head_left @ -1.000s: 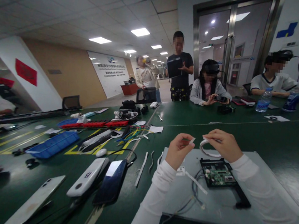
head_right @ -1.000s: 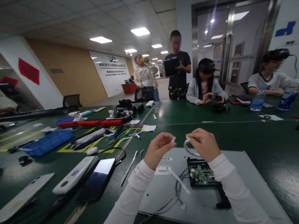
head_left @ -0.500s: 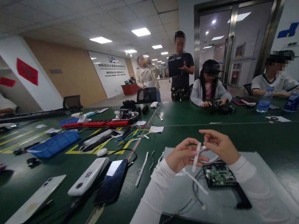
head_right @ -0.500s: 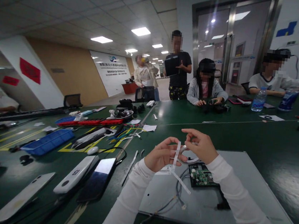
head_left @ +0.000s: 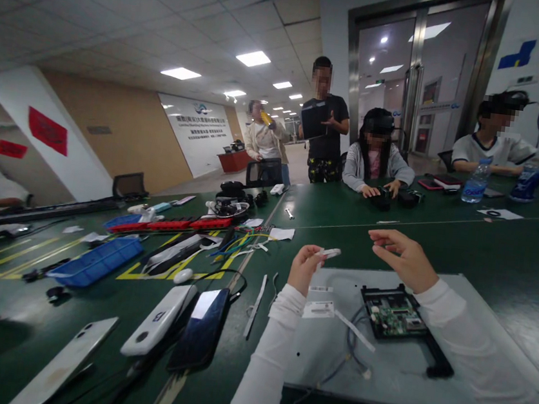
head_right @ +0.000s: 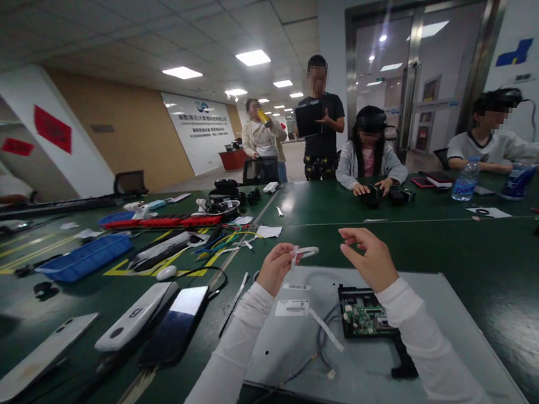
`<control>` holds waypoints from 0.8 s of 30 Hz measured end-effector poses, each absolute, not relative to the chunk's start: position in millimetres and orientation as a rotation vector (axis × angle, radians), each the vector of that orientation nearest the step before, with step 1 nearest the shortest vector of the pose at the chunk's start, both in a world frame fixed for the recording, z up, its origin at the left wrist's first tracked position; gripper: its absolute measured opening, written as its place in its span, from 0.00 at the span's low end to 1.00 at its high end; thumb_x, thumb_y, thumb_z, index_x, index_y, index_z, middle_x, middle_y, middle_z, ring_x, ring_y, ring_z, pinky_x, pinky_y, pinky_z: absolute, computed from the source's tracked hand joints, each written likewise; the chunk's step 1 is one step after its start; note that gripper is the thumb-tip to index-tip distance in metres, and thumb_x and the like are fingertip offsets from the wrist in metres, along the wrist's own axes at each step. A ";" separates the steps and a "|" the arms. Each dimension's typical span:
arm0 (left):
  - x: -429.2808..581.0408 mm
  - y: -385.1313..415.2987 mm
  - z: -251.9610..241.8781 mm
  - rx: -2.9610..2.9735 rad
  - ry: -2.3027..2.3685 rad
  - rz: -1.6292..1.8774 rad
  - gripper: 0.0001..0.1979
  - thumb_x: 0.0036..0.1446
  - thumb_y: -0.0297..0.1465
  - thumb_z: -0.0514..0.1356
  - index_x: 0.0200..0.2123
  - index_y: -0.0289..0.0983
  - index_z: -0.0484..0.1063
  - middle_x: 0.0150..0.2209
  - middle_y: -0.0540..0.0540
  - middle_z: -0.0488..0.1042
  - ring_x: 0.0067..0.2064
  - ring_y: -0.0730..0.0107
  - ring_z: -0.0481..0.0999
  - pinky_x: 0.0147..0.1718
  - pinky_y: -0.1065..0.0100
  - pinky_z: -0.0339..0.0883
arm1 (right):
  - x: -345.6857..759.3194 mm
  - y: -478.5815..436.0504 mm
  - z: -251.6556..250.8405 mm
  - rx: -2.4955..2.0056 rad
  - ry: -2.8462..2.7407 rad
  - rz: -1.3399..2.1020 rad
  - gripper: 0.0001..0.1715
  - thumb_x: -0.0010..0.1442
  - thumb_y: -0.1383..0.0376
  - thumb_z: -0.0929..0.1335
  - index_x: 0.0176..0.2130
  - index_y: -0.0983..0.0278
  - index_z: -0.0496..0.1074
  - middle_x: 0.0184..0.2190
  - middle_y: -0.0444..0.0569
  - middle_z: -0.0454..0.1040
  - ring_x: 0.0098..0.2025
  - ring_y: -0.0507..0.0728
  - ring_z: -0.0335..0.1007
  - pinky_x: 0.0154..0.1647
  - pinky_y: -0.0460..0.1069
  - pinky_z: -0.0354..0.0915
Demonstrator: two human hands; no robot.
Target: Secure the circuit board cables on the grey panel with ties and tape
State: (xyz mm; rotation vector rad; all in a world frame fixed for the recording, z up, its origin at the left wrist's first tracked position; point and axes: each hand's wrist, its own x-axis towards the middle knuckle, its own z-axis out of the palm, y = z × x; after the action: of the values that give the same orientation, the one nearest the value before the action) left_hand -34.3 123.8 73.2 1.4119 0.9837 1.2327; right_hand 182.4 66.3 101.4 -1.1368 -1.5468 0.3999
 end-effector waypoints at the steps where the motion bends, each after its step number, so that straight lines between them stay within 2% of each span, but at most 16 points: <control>1: -37.2 128.5 66.1 1.451 1.042 1.243 0.08 0.43 0.31 0.57 0.30 0.36 0.65 0.29 0.50 0.70 0.32 0.71 0.71 0.33 0.70 0.63 | 183.4 66.8 101.0 -1.136 -1.544 0.406 0.17 0.50 0.64 0.65 0.42 0.63 0.68 0.40 0.50 0.69 0.38 0.54 0.66 0.40 0.51 0.62; 7: -48.7 141.3 36.0 1.589 1.265 1.161 0.07 0.41 0.29 0.59 0.27 0.36 0.66 0.26 0.52 0.69 0.28 0.74 0.67 0.30 0.72 0.60 | 187.1 68.0 99.9 -1.146 -1.539 0.434 0.14 0.49 0.65 0.65 0.39 0.63 0.70 0.39 0.48 0.70 0.39 0.54 0.66 0.40 0.51 0.62; 17: -57.5 144.3 35.9 1.747 1.545 0.887 0.06 0.37 0.24 0.61 0.24 0.35 0.69 0.29 0.47 0.69 0.33 0.66 0.69 0.33 0.68 0.60 | 182.9 67.7 98.0 -1.162 -1.636 0.473 0.12 0.50 0.65 0.64 0.37 0.64 0.71 0.36 0.47 0.71 0.36 0.52 0.66 0.38 0.49 0.63; 24: -27.8 120.4 64.7 1.789 1.264 0.793 0.11 0.43 0.22 0.56 0.33 0.36 0.69 0.31 0.50 0.69 0.27 0.77 0.70 0.25 0.76 0.60 | 159.7 68.7 87.9 -1.223 -1.791 0.431 0.13 0.49 0.65 0.65 0.37 0.64 0.71 0.34 0.47 0.71 0.32 0.50 0.66 0.31 0.45 0.62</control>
State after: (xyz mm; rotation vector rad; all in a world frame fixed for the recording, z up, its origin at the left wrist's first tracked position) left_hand -27.8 120.4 64.7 1.7890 1.2639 0.7934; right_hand 159.7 68.7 87.9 -1.2231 -1.7908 0.4311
